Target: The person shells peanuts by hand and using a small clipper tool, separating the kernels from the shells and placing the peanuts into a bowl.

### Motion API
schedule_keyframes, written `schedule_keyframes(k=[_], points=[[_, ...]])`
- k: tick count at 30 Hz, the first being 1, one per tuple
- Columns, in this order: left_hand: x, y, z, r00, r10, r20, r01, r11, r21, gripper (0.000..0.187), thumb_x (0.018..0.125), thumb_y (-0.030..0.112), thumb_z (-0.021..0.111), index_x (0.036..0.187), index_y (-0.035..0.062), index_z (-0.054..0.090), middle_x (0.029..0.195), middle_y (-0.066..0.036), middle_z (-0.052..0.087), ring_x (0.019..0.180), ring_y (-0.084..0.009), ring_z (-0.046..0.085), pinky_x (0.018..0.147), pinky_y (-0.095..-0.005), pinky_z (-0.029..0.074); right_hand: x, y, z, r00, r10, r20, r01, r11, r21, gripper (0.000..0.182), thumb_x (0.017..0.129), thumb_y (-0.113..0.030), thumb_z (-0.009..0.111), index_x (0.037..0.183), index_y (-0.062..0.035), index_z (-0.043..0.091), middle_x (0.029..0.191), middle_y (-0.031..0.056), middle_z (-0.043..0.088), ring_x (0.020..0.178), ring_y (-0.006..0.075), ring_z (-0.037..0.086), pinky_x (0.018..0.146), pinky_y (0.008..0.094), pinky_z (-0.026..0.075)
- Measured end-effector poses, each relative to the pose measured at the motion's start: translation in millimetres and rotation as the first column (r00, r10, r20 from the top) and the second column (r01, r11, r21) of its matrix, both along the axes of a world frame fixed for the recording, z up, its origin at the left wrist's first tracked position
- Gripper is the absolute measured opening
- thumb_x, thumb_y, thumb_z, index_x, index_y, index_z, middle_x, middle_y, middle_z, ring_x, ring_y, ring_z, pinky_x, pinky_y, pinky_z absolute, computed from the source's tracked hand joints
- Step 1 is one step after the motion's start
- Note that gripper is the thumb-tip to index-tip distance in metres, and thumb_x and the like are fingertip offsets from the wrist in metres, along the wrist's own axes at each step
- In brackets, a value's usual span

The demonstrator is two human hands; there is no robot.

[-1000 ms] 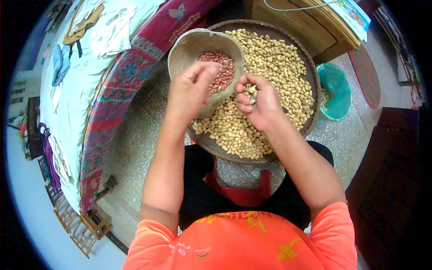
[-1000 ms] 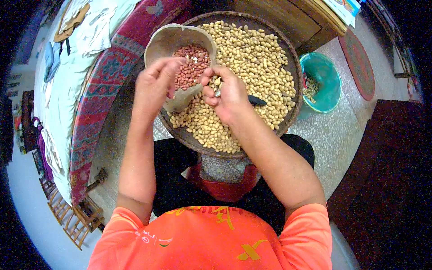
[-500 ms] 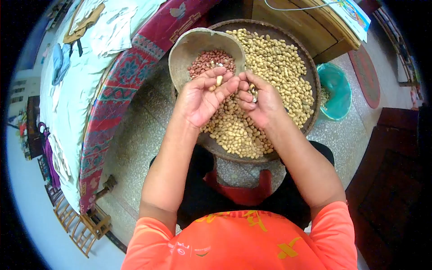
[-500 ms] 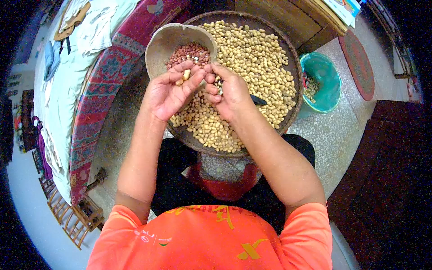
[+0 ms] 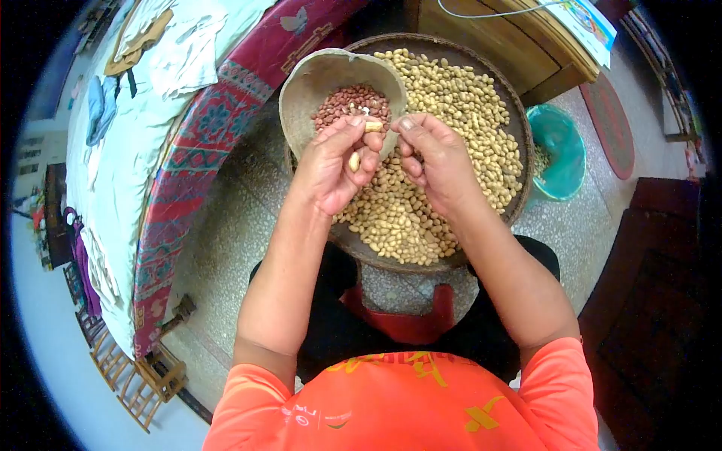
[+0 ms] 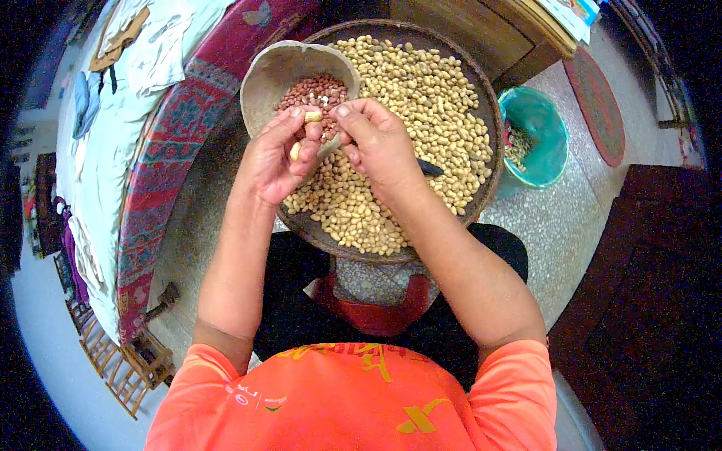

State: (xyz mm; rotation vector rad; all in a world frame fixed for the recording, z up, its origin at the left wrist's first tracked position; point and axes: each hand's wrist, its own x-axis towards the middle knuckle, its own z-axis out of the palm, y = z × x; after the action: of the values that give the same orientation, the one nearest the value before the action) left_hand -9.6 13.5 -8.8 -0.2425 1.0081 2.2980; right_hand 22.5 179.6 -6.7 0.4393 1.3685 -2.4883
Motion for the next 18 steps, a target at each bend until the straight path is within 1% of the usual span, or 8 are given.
schedule_keyframes(k=[2, 3, 5, 9, 12, 14, 17, 18], points=[[3, 4, 8, 0.996, -0.041, -0.074, 0.033, 0.993, -0.112, 0.014, 0.095, 0.018, 0.053, 0.096, 0.0036, 0.055, 0.072, -0.004, 0.061, 0.051, -0.0071, 0.054, 0.037, -0.016, 0.037, 0, -2, 2, 1.0, 0.004, -0.02, -0.002, 0.996, 0.092, 0.016, 0.091, -0.022, 0.059, 0.094, -0.0067, 0.057, 0.067, -0.0021, 0.051, 0.049, 0.0042, 0.041, 0.041, 0.0179, 0.03], [5, 6, 11, 0.996, -0.042, -0.074, 0.033, 0.993, -0.112, 0.014, 0.095, 0.018, 0.053, 0.096, 0.0036, 0.055, 0.072, -0.004, 0.061, 0.051, -0.0071, 0.054, 0.037, -0.016, 0.037, 1, -2, 3, 1.0, 0.003, -0.02, -0.001, 0.996, 0.092, 0.016, 0.091, -0.022, 0.059, 0.094, -0.0067, 0.057, 0.067, -0.0021, 0.051, 0.049, 0.0042, 0.041, 0.041, 0.0179, 0.03], [7, 10, 14, 0.99, -0.041, -0.132, 0.012, 0.978, -0.21, 0.013, 0.093, 0.018, 0.057, 0.093, 0.0053, 0.054, 0.071, -0.003, 0.059, 0.05, -0.0052, 0.05, 0.035, -0.0143, 0.033, 2, -3, 4, 1.0, 0.016, -0.027, -0.013, 0.996, 0.088, 0.015, 0.091, -0.021, 0.06, 0.094, -0.0068, 0.057, 0.065, -0.0024, 0.051, 0.049, 0.0037, 0.042, 0.042, 0.0178, 0.031], [7, 10, 14, 0.995, -0.008, -0.099, -0.015, 0.974, -0.225, 0.013, 0.091, 0.018, 0.06, 0.093, 0.0072, 0.053, 0.072, -0.002, 0.058, 0.049, -0.0044, 0.048, 0.035, -0.0142, 0.032, 1, -1, 5, 0.998, 0.056, -0.041, -0.052, 0.993, 0.107, 0.016, 0.091, -0.022, 0.06, 0.094, -0.0067, 0.057, 0.065, -0.003, 0.051, 0.049, 0.0033, 0.042, 0.042, 0.0177, 0.03], [7, 10, 10, 0.999, -0.003, -0.052, -0.005, 0.988, -0.155, 0.013, 0.09, 0.018, 0.061, 0.093, 0.0085, 0.053, 0.072, -0.002, 0.058, 0.048, -0.0041, 0.047, 0.035, -0.0141, 0.03, 4, 0, 6, 0.996, 0.062, -0.062, -0.055, 0.992, 0.11, 0.015, 0.091, -0.021, 0.06, 0.093, -0.0068, 0.057, 0.065, -0.0035, 0.051, 0.049, 0.0029, 0.042, 0.042, 0.0178, 0.03], [8, 10, 9, 0.998, 0.005, -0.067, -0.011, 0.996, -0.091, 0.016, 0.09, 0.022, 0.062, 0.093, 0.0092, 0.053, 0.071, -0.002, 0.057, 0.048, -0.0042, 0.046, 0.035, -0.0144, 0.029, 4, 3, 6, 0.986, 0.108, -0.125, -0.098, 0.991, 0.089, 0.015, 0.092, -0.02, 0.06, 0.093, -0.0059, 0.057, 0.068, -0.0028, 0.055, 0.053, 0.0031, 0.045, 0.045, 0.0179, 0.034], [9, 12, 9, 0.996, -0.021, -0.086, 0.007, 0.986, -0.164, 0.02, 0.089, 0.027, 0.064, 0.091, 0.0097, 0.052, 0.068, -0.001, 0.055, 0.046, -0.0044, 0.044, 0.035, -0.0147, 0.027, 6, -1, 7, 0.967, 0.104, -0.232, -0.073, 0.987, 0.141, 0.014, 0.092, -0.019, 0.059, 0.095, -0.0046, 0.058, 0.073, -0.0012, 0.059, 0.058, 0.0033, 0.047, 0.051, 0.0183, 0.037], [10, 12, 10, 0.996, -0.021, -0.086, 0.007, 0.986, -0.164, 0.02, 0.089, 0.027, 0.064, 0.091, 0.0097, 0.052, 0.068, -0.001, 0.055, 0.046, -0.0044, 0.044, 0.035, -0.0147, 0.027, 6, 0, 7, 0.967, 0.104, -0.232, -0.073, 0.987, 0.141, 0.014, 0.092, -0.019, 0.059, 0.095, -0.0046, 0.058, 0.073, -0.0012, 0.059, 0.058, 0.0033, 0.047, 0.051, 0.0183, 0.037]])
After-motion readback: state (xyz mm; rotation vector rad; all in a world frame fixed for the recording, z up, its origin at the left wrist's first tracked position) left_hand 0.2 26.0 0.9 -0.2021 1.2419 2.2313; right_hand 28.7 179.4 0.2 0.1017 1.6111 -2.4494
